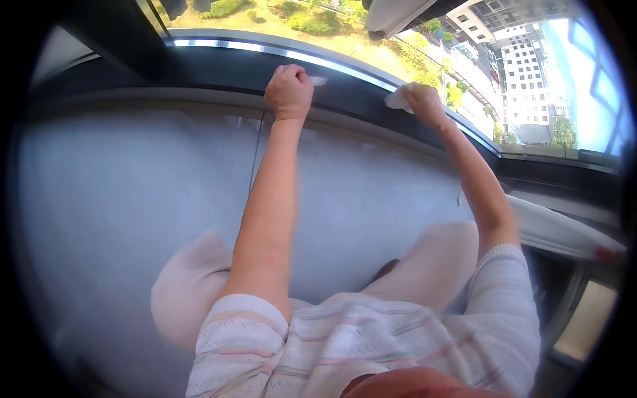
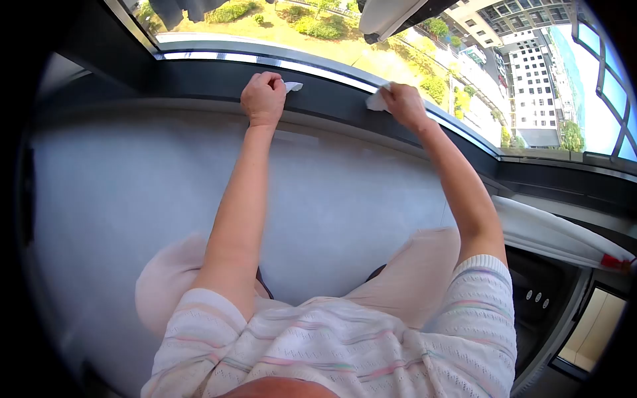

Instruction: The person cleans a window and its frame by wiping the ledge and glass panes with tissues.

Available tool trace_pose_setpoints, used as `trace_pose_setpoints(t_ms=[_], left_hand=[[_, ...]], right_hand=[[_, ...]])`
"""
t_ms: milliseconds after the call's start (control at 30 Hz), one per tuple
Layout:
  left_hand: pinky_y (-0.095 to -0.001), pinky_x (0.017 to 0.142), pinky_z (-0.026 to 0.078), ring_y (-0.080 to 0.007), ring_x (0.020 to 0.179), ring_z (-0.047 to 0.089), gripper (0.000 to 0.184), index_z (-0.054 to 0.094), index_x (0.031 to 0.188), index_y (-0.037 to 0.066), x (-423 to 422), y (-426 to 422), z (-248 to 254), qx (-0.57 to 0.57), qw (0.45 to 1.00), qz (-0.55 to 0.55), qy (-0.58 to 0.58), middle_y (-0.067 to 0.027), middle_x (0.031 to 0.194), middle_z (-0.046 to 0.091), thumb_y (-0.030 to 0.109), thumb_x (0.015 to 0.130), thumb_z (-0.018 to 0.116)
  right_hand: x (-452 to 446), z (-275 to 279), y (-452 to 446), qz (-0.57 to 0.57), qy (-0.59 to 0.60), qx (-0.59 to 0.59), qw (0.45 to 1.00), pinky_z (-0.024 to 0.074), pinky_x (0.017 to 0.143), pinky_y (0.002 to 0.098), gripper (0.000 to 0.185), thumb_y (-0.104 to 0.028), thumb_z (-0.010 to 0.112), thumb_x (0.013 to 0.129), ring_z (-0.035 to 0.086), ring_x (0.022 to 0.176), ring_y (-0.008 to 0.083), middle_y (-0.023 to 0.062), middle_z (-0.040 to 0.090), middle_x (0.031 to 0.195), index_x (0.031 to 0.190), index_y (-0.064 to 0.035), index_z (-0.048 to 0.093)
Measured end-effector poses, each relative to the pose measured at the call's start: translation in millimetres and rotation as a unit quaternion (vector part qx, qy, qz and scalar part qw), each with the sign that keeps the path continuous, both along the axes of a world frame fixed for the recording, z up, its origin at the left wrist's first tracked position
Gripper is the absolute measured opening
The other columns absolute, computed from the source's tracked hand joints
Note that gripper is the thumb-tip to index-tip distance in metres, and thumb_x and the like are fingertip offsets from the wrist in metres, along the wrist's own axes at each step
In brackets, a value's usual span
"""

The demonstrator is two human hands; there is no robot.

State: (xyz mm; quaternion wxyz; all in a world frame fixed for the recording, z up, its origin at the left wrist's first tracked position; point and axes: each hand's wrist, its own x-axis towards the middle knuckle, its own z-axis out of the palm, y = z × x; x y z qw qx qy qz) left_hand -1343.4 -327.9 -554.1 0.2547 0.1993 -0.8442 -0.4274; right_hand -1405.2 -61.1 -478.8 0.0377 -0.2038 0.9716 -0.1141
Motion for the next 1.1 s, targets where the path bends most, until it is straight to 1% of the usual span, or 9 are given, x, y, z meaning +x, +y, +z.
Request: trace_pose_setpoints(t_ms=[233,333,367,533,800,933,1033,1067,1100], left_hand=[[-0.0361,0.056,0.047,-0.0274,0.067,0.057,0.011,0.058,0.078,0.013,-2,6,-28,-0.050,0.992,0.042,0.106,-0.0049,0.075,0.057,0.016,0.068,0.060],[-0.0331,0.054,0.047,-0.0245,0.064,0.057,0.008,0.060,0.075,0.014,1,4,-29,-0.052,0.994,0.016,0.091,-0.0032,0.073,0.057,0.012,0.067,0.060],[-0.0329,0.054,0.046,-0.0240,0.064,0.056,0.007,0.060,0.073,0.014,-1,4,-30,-0.045,0.994,0.023,0.100,-0.0028,0.072,0.057,0.011,0.067,0.060],[-0.0328,0.052,0.046,-0.0223,0.060,0.055,0.003,0.059,0.067,0.014,-3,11,-25,-0.025,0.993,0.043,0.104,-0.0019,0.069,0.055,0.011,0.067,0.059],[-0.0328,0.052,0.045,-0.0226,0.061,0.056,0.003,0.058,0.068,0.014,-5,10,-28,-0.022,0.993,0.047,0.102,-0.0020,0.068,0.055,0.011,0.066,0.059],[-0.0324,0.052,0.046,-0.0225,0.060,0.056,0.003,0.058,0.068,0.013,-5,10,-32,-0.052,0.990,0.045,0.119,-0.0020,0.068,0.054,0.011,0.067,0.059],[-0.0323,0.052,0.046,-0.0225,0.062,0.056,0.002,0.058,0.068,0.014,-7,9,-31,-0.036,0.991,0.032,0.121,-0.0023,0.068,0.055,0.012,0.068,0.058],[-0.0323,0.052,0.046,-0.0226,0.062,0.056,0.002,0.058,0.068,0.014,-7,9,-31,-0.041,0.991,0.039,0.121,-0.0023,0.068,0.055,0.012,0.068,0.058],[-0.0323,0.052,0.046,-0.0226,0.062,0.056,0.002,0.058,0.068,0.014,-6,10,-32,-0.046,0.991,0.044,0.118,-0.0024,0.068,0.055,0.012,0.068,0.058]], right_hand=[[-13,-24,-268,0.139,0.029,-0.104,0.984,0.0465,0.067,0.0420,0.025,-0.025,0.046,0.082,0.057,0.072,0.0364,0.0183,0.060,0.076,0.079,-0.0033,0.058],[-7,-15,-203,0.137,0.010,-0.177,0.975,0.0465,0.066,0.0418,0.024,-0.025,0.047,0.082,0.058,0.071,0.0357,0.0178,0.061,0.075,0.078,-0.0032,0.057],[-10,-16,-161,0.156,0.081,-0.129,0.976,0.0466,0.063,0.0422,0.027,-0.026,0.047,0.084,0.059,0.068,0.0358,0.0177,0.060,0.070,0.077,-0.0024,0.057],[12,34,22,-0.033,0.012,-0.025,0.999,0.0479,0.058,0.0350,0.024,-0.025,0.054,0.084,0.061,0.061,0.0292,0.0168,0.060,0.064,0.082,-0.0017,0.062],[0,22,-179,0.073,0.030,-0.194,0.978,0.0461,0.059,0.0390,0.029,-0.025,0.052,0.083,0.057,0.062,0.0361,0.0196,0.058,0.065,0.074,0.0016,0.059],[2,8,-180,0.063,0.003,-0.235,0.970,0.0456,0.056,0.0370,0.028,-0.025,0.054,0.082,0.056,0.059,0.0345,0.0189,0.058,0.064,0.074,0.0016,0.059],[0,39,-121,0.068,0.040,-0.280,0.957,0.0449,0.053,0.0334,0.027,-0.024,0.058,0.081,0.057,0.053,0.0253,0.0170,0.057,0.060,0.076,0.0025,0.060],[-8,61,-103,0.060,0.028,-0.316,0.946,0.0438,0.050,0.0290,0.024,-0.021,0.060,0.081,0.056,0.052,0.0140,0.0102,0.059,0.059,0.077,0.0026,0.061],[-5,113,-95,0.056,-0.015,-0.346,0.936,0.0471,0.068,0.0241,0.021,-0.019,0.055,0.086,0.061,0.070,0.0130,0.0073,0.065,0.080,0.092,-0.0005,0.064]])
